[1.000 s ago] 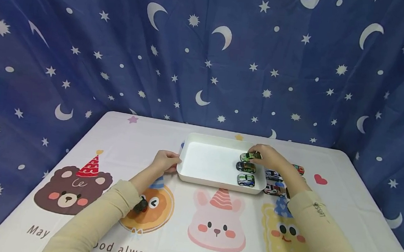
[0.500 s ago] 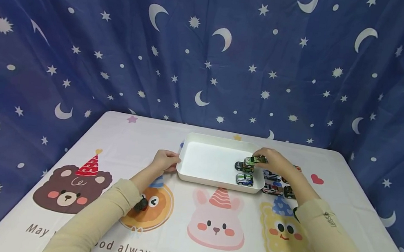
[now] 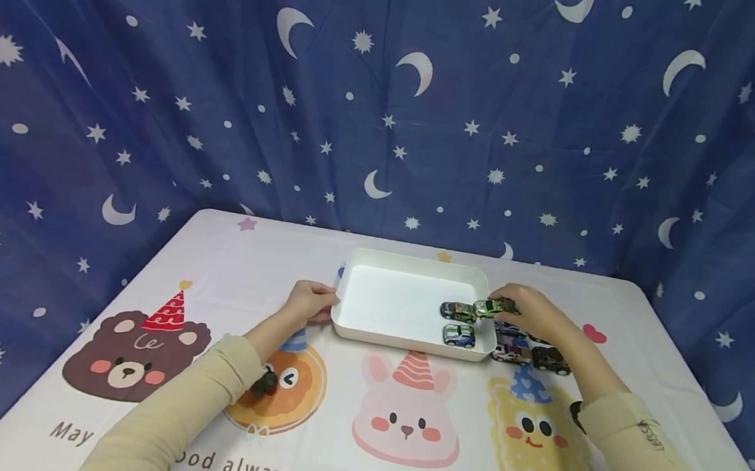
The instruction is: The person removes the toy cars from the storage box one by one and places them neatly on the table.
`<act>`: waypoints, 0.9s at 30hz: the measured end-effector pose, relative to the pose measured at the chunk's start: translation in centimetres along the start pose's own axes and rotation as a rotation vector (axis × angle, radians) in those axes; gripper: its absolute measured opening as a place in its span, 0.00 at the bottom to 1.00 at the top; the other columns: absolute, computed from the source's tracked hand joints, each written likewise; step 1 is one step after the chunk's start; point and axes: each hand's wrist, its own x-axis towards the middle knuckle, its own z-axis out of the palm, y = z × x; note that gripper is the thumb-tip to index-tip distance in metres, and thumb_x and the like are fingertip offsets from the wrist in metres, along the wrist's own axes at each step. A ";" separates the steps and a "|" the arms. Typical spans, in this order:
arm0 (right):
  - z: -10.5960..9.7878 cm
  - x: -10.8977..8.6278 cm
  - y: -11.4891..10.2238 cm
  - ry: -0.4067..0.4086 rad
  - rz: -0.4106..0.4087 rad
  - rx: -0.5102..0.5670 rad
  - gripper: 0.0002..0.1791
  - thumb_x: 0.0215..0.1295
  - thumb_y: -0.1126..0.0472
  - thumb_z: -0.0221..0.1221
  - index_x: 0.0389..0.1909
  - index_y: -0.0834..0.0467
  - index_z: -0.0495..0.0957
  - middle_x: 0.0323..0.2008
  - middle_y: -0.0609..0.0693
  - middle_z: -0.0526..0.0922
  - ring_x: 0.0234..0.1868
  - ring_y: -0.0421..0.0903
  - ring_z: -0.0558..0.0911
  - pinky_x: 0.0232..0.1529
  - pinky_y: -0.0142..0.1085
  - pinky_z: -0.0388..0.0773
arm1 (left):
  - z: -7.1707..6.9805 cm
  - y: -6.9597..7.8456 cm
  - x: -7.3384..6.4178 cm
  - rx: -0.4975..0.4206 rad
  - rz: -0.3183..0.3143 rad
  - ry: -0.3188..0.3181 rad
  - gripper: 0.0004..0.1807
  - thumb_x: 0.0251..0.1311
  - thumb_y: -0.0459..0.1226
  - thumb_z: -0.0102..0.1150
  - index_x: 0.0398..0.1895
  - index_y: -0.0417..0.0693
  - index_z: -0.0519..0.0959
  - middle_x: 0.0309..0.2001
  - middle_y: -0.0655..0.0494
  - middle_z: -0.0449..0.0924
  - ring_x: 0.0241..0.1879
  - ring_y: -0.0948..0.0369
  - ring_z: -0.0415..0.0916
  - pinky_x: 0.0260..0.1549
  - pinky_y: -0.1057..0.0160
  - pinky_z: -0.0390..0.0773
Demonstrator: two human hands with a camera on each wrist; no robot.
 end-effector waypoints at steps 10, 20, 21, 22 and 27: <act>-0.1 -1.7 1.2 0.029 0.014 -0.028 0.17 0.57 0.67 0.63 0.47 0.68 0.78 0.45 0.64 0.81 0.48 0.60 0.79 0.50 0.53 0.79 | 0.0 -0.2 0.2 0.004 0.000 0.008 0.14 0.56 0.30 0.59 0.46 0.34 0.79 0.38 0.42 0.83 0.21 0.67 0.78 0.25 0.70 0.84; -0.5 -3.7 2.5 0.079 0.067 0.015 0.19 0.58 0.66 0.63 0.50 0.68 0.77 0.49 0.66 0.79 0.52 0.64 0.76 0.53 0.57 0.75 | -0.1 -0.2 0.2 0.005 -0.011 0.004 0.14 0.57 0.30 0.59 0.47 0.34 0.78 0.42 0.40 0.82 0.19 0.68 0.76 0.26 0.70 0.84; -0.5 -3.9 2.7 0.083 0.070 0.018 0.19 0.58 0.67 0.62 0.50 0.68 0.76 0.49 0.66 0.79 0.52 0.65 0.76 0.53 0.57 0.76 | -0.1 -0.2 0.2 0.003 -0.012 0.002 0.14 0.58 0.30 0.58 0.47 0.34 0.78 0.43 0.40 0.82 0.20 0.68 0.76 0.26 0.69 0.84; -0.5 -4.2 2.9 0.085 0.071 0.023 0.19 0.58 0.67 0.62 0.50 0.69 0.76 0.48 0.66 0.79 0.52 0.65 0.76 0.53 0.57 0.76 | -0.1 -0.1 0.2 0.003 -0.013 0.001 0.14 0.58 0.30 0.59 0.47 0.34 0.78 0.43 0.40 0.82 0.20 0.68 0.76 0.27 0.69 0.84; -0.4 -5.1 3.8 0.088 0.049 0.015 0.18 0.57 0.68 0.62 0.49 0.71 0.77 0.45 0.66 0.80 0.48 0.64 0.78 0.50 0.57 0.77 | -0.1 -0.1 0.2 0.010 -0.012 0.003 0.14 0.57 0.30 0.59 0.47 0.34 0.78 0.39 0.42 0.83 0.20 0.68 0.76 0.27 0.69 0.84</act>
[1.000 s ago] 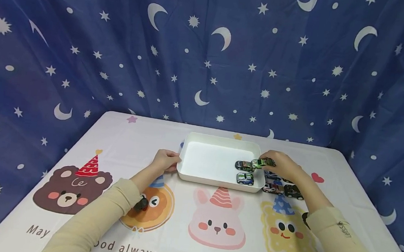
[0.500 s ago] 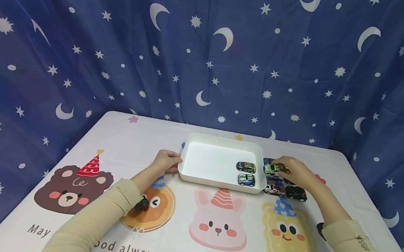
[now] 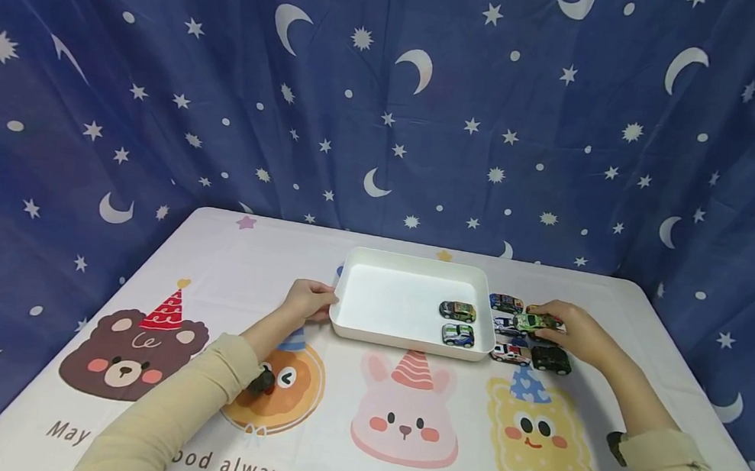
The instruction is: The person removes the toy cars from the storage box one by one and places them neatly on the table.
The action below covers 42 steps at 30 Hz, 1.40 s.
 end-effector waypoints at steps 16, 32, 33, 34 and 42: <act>0.0 -2.6 3.1 0.036 0.027 -0.049 0.18 0.53 0.67 0.65 0.46 0.69 0.78 0.41 0.63 0.81 0.46 0.63 0.78 0.48 0.59 0.76 | -0.2 -0.2 -0.1 0.006 -0.023 -0.011 0.16 0.57 0.30 0.59 0.49 0.34 0.77 0.39 0.44 0.82 0.22 0.67 0.77 0.28 0.69 0.85; -1.0 -3.1 5.7 0.091 -0.058 -0.138 0.16 0.48 0.69 0.68 0.40 0.68 0.80 0.35 0.58 0.82 0.38 0.58 0.79 0.40 0.53 0.78 | -0.1 0.1 0.0 0.026 -0.024 -0.009 0.16 0.58 0.31 0.58 0.49 0.35 0.77 0.44 0.41 0.81 0.23 0.67 0.77 0.30 0.68 0.85; -1.1 -3.1 5.8 0.090 -0.061 -0.146 0.16 0.48 0.69 0.68 0.40 0.68 0.80 0.35 0.58 0.82 0.38 0.58 0.79 0.39 0.52 0.79 | -0.1 0.1 0.0 0.023 -0.028 -0.007 0.16 0.58 0.31 0.58 0.49 0.35 0.77 0.44 0.41 0.81 0.23 0.67 0.77 0.30 0.68 0.85; -1.1 -3.1 6.0 0.091 -0.065 -0.152 0.16 0.48 0.69 0.68 0.40 0.68 0.80 0.34 0.58 0.82 0.37 0.57 0.79 0.38 0.50 0.79 | -0.1 0.1 0.0 0.021 -0.032 -0.006 0.16 0.58 0.31 0.59 0.49 0.35 0.77 0.44 0.41 0.81 0.23 0.67 0.77 0.29 0.68 0.85; -1.4 -2.7 7.5 0.031 -0.009 -0.163 0.16 0.51 0.68 0.65 0.40 0.72 0.79 0.36 0.65 0.82 0.39 0.62 0.80 0.42 0.55 0.78 | -0.1 0.0 0.0 0.008 -0.030 -0.018 0.16 0.57 0.31 0.59 0.50 0.35 0.77 0.44 0.41 0.82 0.23 0.67 0.78 0.29 0.69 0.85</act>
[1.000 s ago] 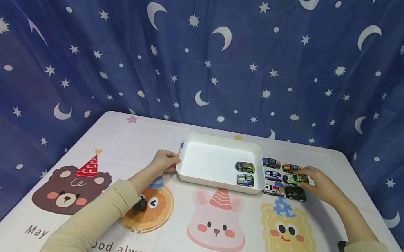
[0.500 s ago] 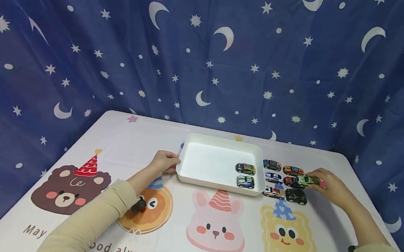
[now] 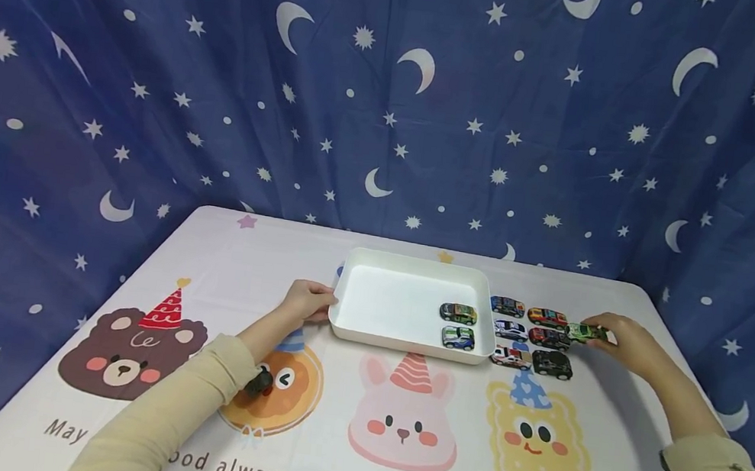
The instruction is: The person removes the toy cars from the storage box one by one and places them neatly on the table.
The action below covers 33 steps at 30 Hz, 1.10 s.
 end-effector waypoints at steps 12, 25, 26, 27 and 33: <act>1.3 1.4 2.4 -0.044 0.086 -0.027 0.12 0.50 0.74 0.63 0.37 0.75 0.78 0.34 0.68 0.81 0.40 0.65 0.79 0.45 0.59 0.76 | -0.4 -0.1 -0.1 -0.007 -0.003 0.004 0.16 0.59 0.31 0.58 0.50 0.34 0.77 0.42 0.43 0.81 0.22 0.68 0.77 0.29 0.69 0.85; 2.3 2.3 3.4 -0.151 0.183 -0.110 0.11 0.53 0.76 0.60 0.39 0.73 0.77 0.33 0.65 0.81 0.38 0.61 0.80 0.45 0.55 0.78 | -0.2 -0.1 -0.1 -0.002 0.005 0.018 0.17 0.58 0.31 0.59 0.51 0.35 0.77 0.41 0.42 0.83 0.22 0.69 0.77 0.30 0.68 0.85; 2.4 2.4 3.5 -0.159 0.183 -0.115 0.11 0.54 0.76 0.60 0.39 0.73 0.77 0.33 0.65 0.82 0.38 0.61 0.80 0.44 0.55 0.78 | -0.1 -0.1 -0.1 -0.003 0.006 0.020 0.17 0.58 0.31 0.59 0.51 0.35 0.77 0.41 0.42 0.83 0.22 0.68 0.77 0.30 0.68 0.85; 2.5 2.5 3.6 -0.166 0.183 -0.123 0.10 0.54 0.76 0.60 0.39 0.73 0.77 0.33 0.65 0.81 0.38 0.61 0.80 0.44 0.55 0.78 | -0.1 -0.1 -0.1 -0.004 0.006 0.021 0.17 0.58 0.31 0.59 0.50 0.35 0.77 0.42 0.42 0.83 0.22 0.68 0.77 0.30 0.68 0.85; 2.6 2.8 3.6 -0.191 0.186 -0.168 0.11 0.54 0.73 0.61 0.40 0.72 0.77 0.35 0.65 0.82 0.40 0.62 0.80 0.43 0.54 0.78 | 0.0 -0.1 0.0 0.005 0.012 0.023 0.16 0.57 0.31 0.59 0.50 0.35 0.78 0.41 0.43 0.83 0.23 0.68 0.77 0.29 0.69 0.85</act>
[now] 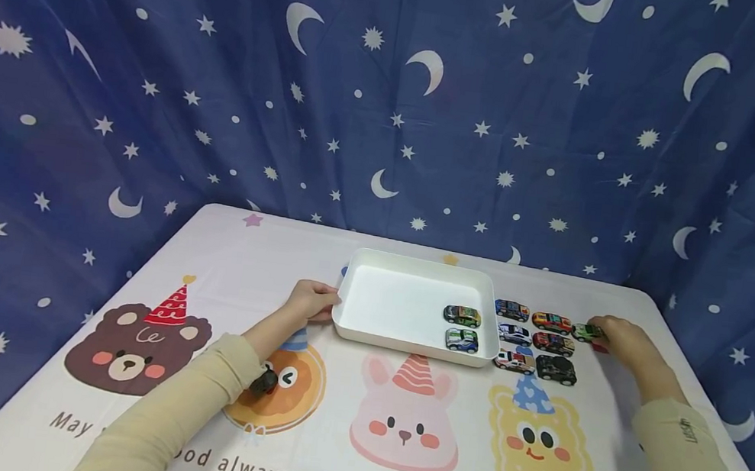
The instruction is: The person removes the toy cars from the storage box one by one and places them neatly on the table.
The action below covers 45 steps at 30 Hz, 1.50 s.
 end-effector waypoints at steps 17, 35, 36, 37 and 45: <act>-0.8 -0.2 -0.4 0.006 0.021 0.002 0.18 0.49 0.73 0.65 0.42 0.74 0.75 0.37 0.69 0.80 0.41 0.66 0.78 0.44 0.57 0.77 | 0.1 0.3 -0.1 -0.008 -0.009 -0.004 0.16 0.57 0.31 0.59 0.50 0.35 0.78 0.43 0.42 0.82 0.22 0.68 0.77 0.27 0.70 0.84; -2.0 -1.4 -0.1 -0.024 0.092 0.100 0.18 0.51 0.72 0.63 0.42 0.76 0.74 0.42 0.75 0.77 0.47 0.71 0.75 0.49 0.61 0.73 | 0.3 0.4 -0.2 -0.010 0.002 0.001 0.16 0.57 0.31 0.59 0.49 0.35 0.78 0.46 0.40 0.81 0.21 0.68 0.77 0.27 0.70 0.84; -2.2 -1.5 0.0 -0.023 0.085 0.095 0.18 0.50 0.72 0.63 0.42 0.76 0.74 0.42 0.75 0.77 0.46 0.71 0.75 0.48 0.61 0.74 | 0.3 0.4 -0.2 -0.011 0.005 0.000 0.16 0.57 0.31 0.59 0.49 0.35 0.78 0.46 0.39 0.81 0.21 0.68 0.77 0.27 0.70 0.84; -2.4 -1.6 0.0 -0.019 0.077 0.090 0.18 0.50 0.72 0.63 0.42 0.76 0.74 0.41 0.75 0.77 0.45 0.70 0.75 0.47 0.60 0.74 | 0.3 0.4 -0.2 -0.015 0.005 -0.002 0.16 0.57 0.31 0.59 0.49 0.35 0.78 0.45 0.40 0.81 0.21 0.68 0.77 0.27 0.70 0.84; -3.1 -2.3 -0.4 0.005 0.031 0.092 0.16 0.50 0.73 0.63 0.40 0.75 0.75 0.38 0.73 0.78 0.42 0.68 0.77 0.43 0.58 0.77 | 0.1 0.2 -0.2 -0.012 0.014 -0.007 0.16 0.57 0.30 0.58 0.49 0.33 0.77 0.38 0.45 0.83 0.22 0.68 0.77 0.26 0.70 0.84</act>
